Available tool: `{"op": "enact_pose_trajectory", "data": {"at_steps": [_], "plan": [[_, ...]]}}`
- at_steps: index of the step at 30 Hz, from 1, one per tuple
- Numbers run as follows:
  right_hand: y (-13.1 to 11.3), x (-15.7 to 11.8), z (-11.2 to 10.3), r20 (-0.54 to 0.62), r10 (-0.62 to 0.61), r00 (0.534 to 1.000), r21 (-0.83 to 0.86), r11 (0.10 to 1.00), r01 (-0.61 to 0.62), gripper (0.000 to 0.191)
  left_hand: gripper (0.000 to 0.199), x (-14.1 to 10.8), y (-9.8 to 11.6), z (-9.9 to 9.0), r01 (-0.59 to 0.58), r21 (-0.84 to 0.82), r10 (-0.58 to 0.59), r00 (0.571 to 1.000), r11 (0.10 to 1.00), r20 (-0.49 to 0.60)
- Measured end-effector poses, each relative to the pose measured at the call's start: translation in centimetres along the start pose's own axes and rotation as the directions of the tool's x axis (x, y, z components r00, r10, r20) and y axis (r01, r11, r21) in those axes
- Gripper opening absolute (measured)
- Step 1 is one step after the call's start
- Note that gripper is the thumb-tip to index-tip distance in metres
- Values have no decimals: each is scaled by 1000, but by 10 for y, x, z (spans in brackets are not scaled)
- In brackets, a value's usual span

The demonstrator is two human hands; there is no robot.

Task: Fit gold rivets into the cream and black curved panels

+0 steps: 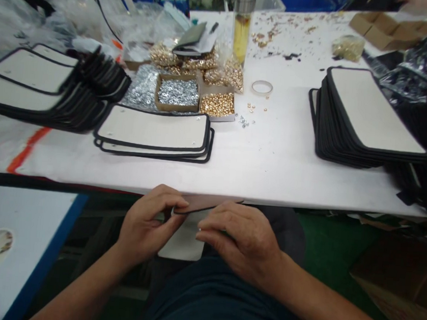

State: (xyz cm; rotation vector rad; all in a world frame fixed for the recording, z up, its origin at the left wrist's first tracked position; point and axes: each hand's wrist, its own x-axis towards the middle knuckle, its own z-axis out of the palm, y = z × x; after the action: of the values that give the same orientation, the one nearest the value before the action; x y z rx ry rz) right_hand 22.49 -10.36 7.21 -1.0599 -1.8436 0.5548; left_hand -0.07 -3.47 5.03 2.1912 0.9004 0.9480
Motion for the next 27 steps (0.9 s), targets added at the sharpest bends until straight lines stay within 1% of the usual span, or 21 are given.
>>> {"op": "enact_pose_trajectory", "data": {"at_steps": [2, 4, 5, 7, 9, 11, 14, 18, 23, 27], "plan": [[8, 7, 9, -54, -19, 998, -36, 999, 17, 8, 6, 7, 4, -7, 133, -80, -128, 990, 988, 61], [15, 13, 17, -87, -74, 994, -76, 995, 67, 12, 10, 12, 7, -15, 279, -182, -257, 957, 943, 134], [17, 15, 20, -97, -104, 990, -91, 991, 95, 13, 15, 14, 7, -19, 353, -241, -318, 932, 904, 172], [22, 19, 27, -115, -136, 984, -103, 987, 125, 13, 24, 16, 8, -25, 485, -364, -418, 873, 795, 251], [26, 21, 34, -126, -128, 984, -89, 989, 117, 14, 28, 16, 8, -28, 570, -461, -473, 822, 681, 317], [28, 22, 39, -140, -99, 985, -68, 994, 91, 14, 27, 15, 6, -27, 597, -517, -489, 801, 613, 345], [30, 23, 43, -160, -49, 986, -49, 998, 41, 14, 27, 13, 3, -24, 597, -550, -497, 799, 584, 339], [30, 25, 46, -172, -18, 985, -53, 999, 9, 13, 29, 11, 2, -23, 594, -547, -502, 800, 590, 328], [31, 25, 48, -172, -30, 985, -84, 996, 16, 14, 27, 12, 4, -23, 589, -536, -500, 805, 605, 319], [32, 23, 49, -168, -55, 984, -154, 988, 29, 11, 22, 12, 6, -22, 575, -544, -500, 813, 611, 298]]}}
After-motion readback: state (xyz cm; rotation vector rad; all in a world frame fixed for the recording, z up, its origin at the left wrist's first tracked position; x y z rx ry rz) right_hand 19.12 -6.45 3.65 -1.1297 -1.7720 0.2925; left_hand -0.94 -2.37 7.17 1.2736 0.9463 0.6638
